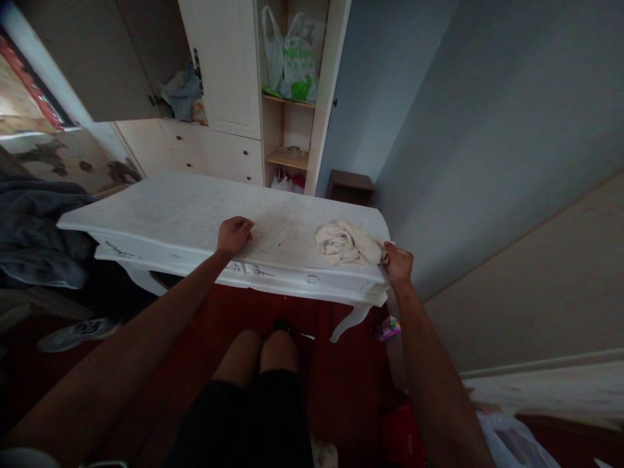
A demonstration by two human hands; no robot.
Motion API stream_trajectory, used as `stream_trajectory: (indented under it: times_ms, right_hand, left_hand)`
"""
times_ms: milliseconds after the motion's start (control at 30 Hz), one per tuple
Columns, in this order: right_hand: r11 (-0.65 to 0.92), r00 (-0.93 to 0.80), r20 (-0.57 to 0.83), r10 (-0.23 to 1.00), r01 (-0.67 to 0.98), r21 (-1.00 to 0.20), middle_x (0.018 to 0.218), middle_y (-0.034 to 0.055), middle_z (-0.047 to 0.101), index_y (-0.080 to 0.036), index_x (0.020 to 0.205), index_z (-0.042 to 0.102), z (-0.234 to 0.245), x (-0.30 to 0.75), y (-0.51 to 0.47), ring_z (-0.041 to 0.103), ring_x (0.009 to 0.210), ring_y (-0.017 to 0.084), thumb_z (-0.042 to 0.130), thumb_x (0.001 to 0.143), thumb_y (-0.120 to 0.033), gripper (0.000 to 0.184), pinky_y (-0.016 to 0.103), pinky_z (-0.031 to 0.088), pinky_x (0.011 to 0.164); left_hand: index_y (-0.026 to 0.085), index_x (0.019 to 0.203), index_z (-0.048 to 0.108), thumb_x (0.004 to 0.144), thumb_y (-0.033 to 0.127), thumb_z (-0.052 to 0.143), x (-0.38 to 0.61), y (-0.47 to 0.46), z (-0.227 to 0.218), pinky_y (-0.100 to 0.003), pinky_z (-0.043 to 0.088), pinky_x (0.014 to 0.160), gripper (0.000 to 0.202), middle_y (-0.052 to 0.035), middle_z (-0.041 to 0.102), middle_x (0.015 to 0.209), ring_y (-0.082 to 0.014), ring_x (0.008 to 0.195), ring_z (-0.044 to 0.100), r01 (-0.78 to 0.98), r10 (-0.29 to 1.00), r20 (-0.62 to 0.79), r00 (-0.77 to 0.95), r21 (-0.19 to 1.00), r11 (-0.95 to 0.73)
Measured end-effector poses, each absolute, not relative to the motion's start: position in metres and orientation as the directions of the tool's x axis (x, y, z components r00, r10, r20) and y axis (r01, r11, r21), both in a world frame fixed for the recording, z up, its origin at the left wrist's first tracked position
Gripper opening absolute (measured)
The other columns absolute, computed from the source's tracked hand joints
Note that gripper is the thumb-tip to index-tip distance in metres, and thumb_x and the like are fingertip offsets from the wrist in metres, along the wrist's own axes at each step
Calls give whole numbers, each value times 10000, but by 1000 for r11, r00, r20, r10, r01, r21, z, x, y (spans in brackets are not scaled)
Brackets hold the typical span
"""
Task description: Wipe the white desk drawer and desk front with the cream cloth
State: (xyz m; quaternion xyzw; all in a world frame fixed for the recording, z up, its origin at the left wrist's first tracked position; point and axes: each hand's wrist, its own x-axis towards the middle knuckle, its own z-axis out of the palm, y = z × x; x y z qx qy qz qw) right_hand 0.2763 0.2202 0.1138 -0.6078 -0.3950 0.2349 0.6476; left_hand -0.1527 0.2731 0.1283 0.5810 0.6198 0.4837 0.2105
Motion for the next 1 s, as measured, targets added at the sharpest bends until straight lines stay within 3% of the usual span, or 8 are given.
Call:
stream_trajectory:
  times_ms: [267, 500, 667, 867, 1000]
  right_hand:
    - [168, 587, 266, 765, 218, -961, 309, -39, 393, -220, 388, 459, 113, 275, 215, 333, 298, 78, 709, 697, -490, 480, 225, 249, 329]
    - [142, 566, 267, 780, 255, -956, 297, -37, 391, -210, 382, 479, 116, 273, 212, 330, 298, 76, 707, 715, -534, 517, 220, 250, 341]
    - [135, 558, 272, 784, 275, -952, 304, -34, 404, -204, 380, 503, 117, 273, 210, 344, 305, 76, 720, 710, -555, 527, 221, 264, 347]
    - [102, 554, 268, 788, 312, -944, 293, -32, 382, -207, 371, 503, 118, 271, 209, 318, 292, 75, 703, 706, -626, 573, 232, 244, 336]
    - [55, 548, 242, 801, 335, -941, 306, -28, 389, -208, 370, 496, 125, 264, 205, 334, 306, 78, 683, 677, -701, 610, 232, 267, 347]
  left_hand:
    - [183, 813, 690, 746, 352, 540, -146, 231, 128, -238, 429, 540, 235, 33, 546, 512, -130, 518, 534, 287, 896, 271, -351, 942, -173]
    - [230, 757, 654, 719, 423, 589, -106, 151, 111, -245, 272, 427, 208, 67, 446, 483, -106, 429, 371, -59, 938, 2, -347, 998, -24]
    - [282, 688, 672, 705, 477, 630, -85, 92, 95, -246, 311, 439, 200, 49, 477, 480, -119, 432, 396, -113, 967, -154, -203, 985, 133]
    - [365, 687, 754, 602, 526, 717, -100, 66, 68, -315, 450, 519, 186, -18, 636, 650, -195, 576, 584, -62, 950, -300, -87, 953, 296]
    - [447, 908, 790, 620, 489, 767, -133, 34, 66, -340, 474, 534, 292, -35, 678, 747, -242, 685, 675, 28, 904, -326, 277, 943, 332]
